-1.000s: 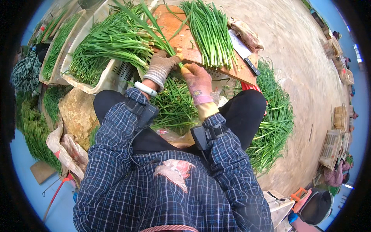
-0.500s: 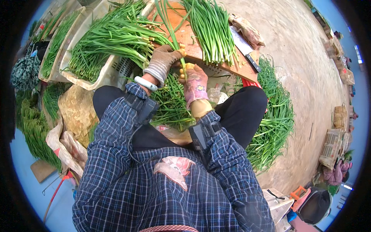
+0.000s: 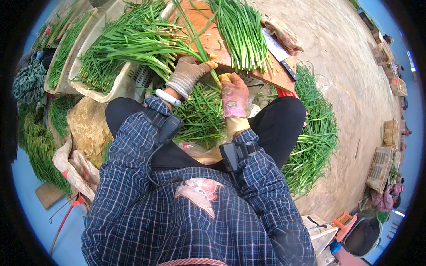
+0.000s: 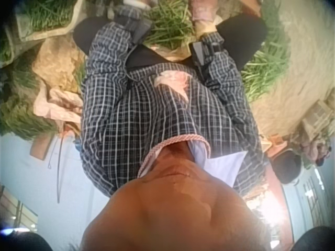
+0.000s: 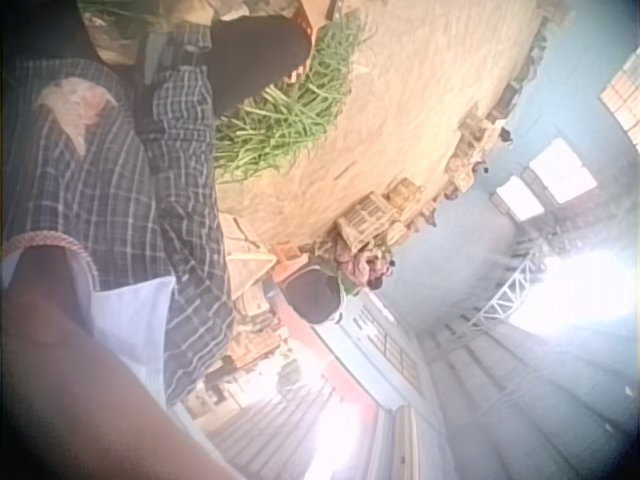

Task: Sorting and bundling green leafy vegetables, likely scallions or chives, in an agricultural setting.

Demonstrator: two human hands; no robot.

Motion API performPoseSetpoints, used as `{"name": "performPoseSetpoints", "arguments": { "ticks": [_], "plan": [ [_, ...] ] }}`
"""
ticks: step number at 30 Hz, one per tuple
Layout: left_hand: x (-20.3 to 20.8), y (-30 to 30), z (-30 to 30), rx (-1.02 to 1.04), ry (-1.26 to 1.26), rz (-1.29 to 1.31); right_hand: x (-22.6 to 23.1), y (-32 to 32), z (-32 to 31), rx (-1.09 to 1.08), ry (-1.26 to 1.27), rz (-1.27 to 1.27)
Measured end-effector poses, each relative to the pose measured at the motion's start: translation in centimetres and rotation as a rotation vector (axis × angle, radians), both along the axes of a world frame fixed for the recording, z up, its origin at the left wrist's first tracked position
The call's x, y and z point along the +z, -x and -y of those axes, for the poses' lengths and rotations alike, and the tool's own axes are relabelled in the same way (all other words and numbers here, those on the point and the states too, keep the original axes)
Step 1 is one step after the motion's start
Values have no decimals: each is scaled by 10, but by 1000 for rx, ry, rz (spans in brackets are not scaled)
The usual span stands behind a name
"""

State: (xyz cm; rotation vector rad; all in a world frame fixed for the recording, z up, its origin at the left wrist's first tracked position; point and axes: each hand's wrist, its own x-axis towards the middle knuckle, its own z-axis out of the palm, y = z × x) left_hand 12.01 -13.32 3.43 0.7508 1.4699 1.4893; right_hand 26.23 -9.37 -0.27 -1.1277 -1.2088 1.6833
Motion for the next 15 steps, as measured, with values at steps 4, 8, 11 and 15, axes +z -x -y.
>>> {"name": "performPoseSetpoints", "arguments": {
  "ticks": [4, 8, 11, 15],
  "plan": [
    [16, 12, -4, 158, -13, -97, -33, -16, -6, -24, -161, 352],
    [-11, 42, -4, 184, -48, -152, -10, -18, 4, 211, -140, 434],
    [-4, 36, -3, 120, -27, -116, 19, -20, -3, 431, 102, -110],
    [11, 12, 0, 10, -25, -61, 31, -6, -4, 621, 209, -146]
  ]
}}
